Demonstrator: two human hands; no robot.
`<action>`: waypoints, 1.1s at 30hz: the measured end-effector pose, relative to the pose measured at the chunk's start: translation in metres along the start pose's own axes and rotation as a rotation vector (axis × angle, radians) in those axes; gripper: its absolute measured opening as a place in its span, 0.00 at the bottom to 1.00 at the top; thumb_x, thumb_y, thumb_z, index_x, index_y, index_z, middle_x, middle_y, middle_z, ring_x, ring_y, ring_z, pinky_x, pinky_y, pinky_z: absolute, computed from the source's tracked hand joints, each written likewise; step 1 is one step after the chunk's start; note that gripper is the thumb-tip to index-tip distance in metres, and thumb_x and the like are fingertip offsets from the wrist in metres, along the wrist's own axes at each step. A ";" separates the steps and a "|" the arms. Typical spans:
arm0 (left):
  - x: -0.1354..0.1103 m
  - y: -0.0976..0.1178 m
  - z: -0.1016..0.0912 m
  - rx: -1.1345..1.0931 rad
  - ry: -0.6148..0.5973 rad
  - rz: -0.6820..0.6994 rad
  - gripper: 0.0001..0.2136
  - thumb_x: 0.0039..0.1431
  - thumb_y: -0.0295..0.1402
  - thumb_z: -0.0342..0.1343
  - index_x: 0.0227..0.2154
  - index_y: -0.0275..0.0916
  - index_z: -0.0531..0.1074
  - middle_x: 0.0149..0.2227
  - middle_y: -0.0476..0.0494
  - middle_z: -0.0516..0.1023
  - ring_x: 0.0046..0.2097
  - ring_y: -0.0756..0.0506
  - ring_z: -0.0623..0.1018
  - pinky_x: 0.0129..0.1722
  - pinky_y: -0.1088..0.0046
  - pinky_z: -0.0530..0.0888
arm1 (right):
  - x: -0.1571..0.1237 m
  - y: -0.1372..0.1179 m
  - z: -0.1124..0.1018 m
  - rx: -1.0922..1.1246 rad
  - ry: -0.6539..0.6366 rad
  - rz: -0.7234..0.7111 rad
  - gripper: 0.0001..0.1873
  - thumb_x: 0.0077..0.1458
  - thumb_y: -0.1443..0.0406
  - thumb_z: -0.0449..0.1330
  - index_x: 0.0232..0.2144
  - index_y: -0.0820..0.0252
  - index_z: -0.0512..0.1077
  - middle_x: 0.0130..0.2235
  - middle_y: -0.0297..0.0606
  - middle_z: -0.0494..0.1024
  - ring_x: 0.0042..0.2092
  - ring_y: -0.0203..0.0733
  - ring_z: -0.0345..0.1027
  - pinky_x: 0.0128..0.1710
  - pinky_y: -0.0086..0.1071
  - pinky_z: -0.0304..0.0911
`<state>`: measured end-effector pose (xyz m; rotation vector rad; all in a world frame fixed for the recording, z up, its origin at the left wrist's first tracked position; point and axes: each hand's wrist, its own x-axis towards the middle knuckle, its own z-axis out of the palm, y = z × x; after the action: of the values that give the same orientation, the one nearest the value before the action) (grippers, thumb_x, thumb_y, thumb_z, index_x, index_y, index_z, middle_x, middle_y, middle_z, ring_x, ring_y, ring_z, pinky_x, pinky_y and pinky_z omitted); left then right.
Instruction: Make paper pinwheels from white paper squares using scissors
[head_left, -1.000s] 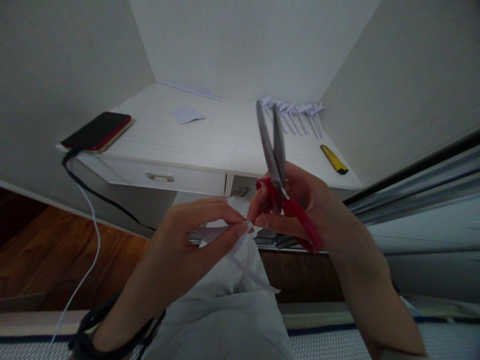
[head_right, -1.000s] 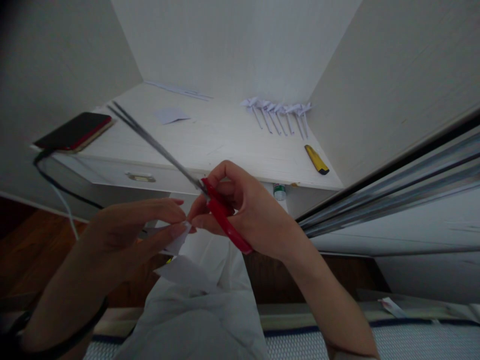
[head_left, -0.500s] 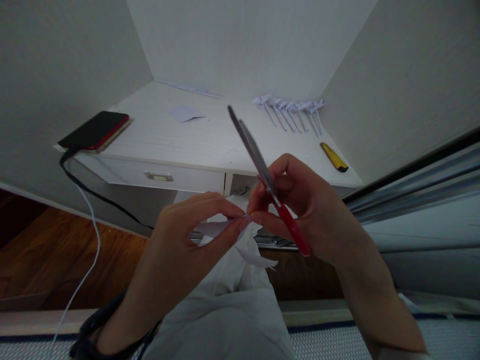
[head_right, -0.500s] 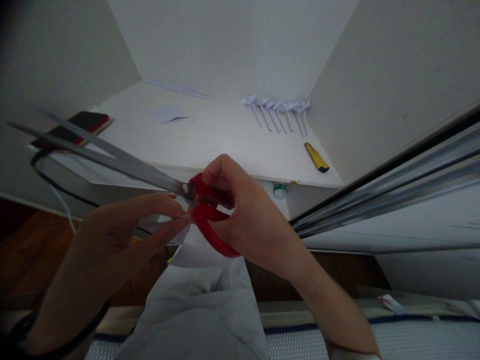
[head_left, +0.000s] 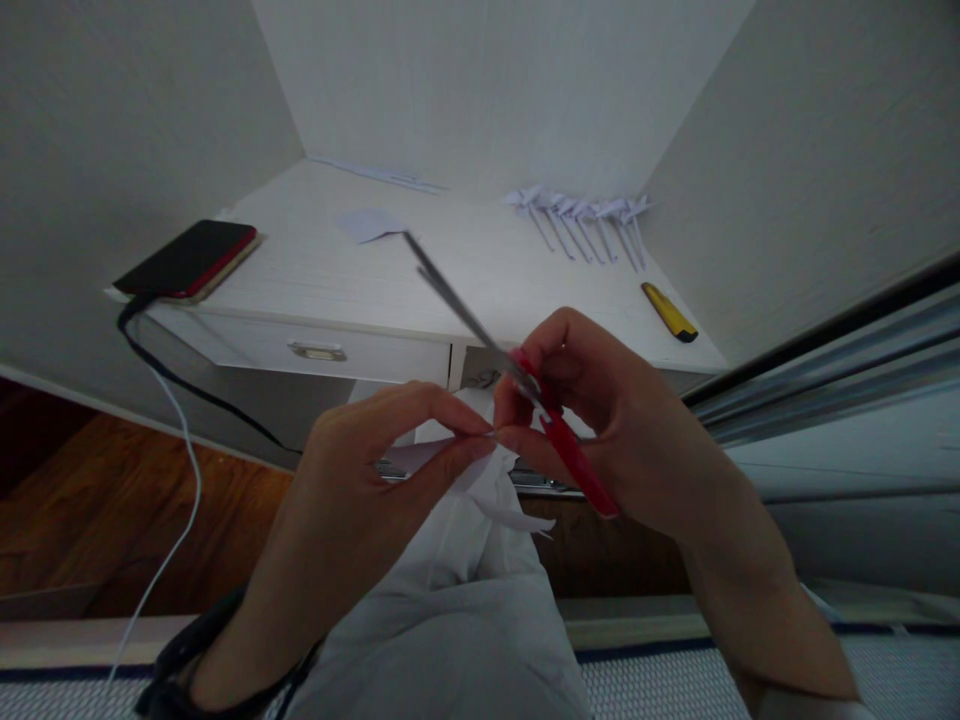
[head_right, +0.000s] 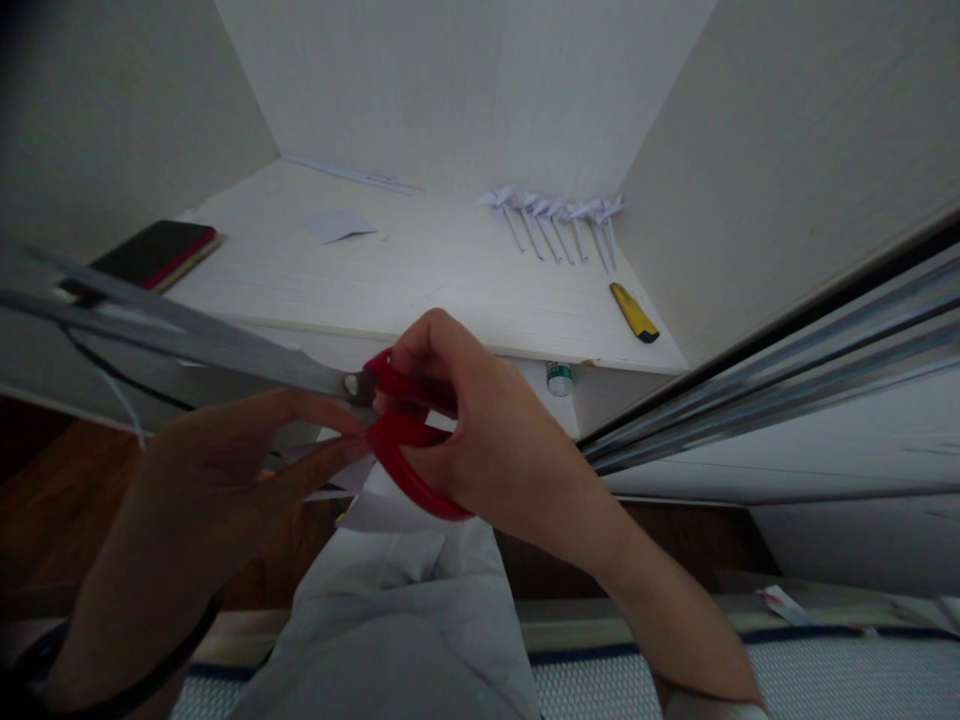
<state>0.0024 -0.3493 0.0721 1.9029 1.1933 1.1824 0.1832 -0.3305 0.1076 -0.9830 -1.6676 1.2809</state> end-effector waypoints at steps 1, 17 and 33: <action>0.000 0.000 0.000 -0.015 -0.002 0.004 0.04 0.55 0.30 0.60 0.30 0.48 0.74 0.29 0.59 0.78 0.30 0.52 0.75 0.29 0.80 0.68 | 0.000 0.000 0.000 0.004 -0.001 0.000 0.19 0.43 0.75 0.67 0.31 0.55 0.62 0.32 0.29 0.72 0.33 0.32 0.69 0.30 0.24 0.66; -0.002 0.008 0.007 0.009 0.123 0.006 0.06 0.55 0.26 0.59 0.32 0.46 0.72 0.34 0.57 0.77 0.38 0.52 0.75 0.39 0.76 0.69 | 0.003 0.007 0.006 0.112 0.091 -0.037 0.18 0.45 0.70 0.67 0.30 0.54 0.60 0.30 0.28 0.71 0.30 0.32 0.66 0.28 0.27 0.65; 0.006 0.007 0.004 -0.161 0.075 -0.091 0.05 0.54 0.27 0.60 0.28 0.45 0.74 0.30 0.54 0.78 0.34 0.50 0.76 0.34 0.75 0.71 | 0.001 0.002 0.000 0.159 0.035 -0.039 0.18 0.43 0.71 0.69 0.28 0.56 0.61 0.28 0.27 0.70 0.29 0.30 0.67 0.29 0.24 0.65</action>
<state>0.0098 -0.3469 0.0789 1.6812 1.1737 1.2706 0.1832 -0.3287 0.1063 -0.8686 -1.5260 1.3406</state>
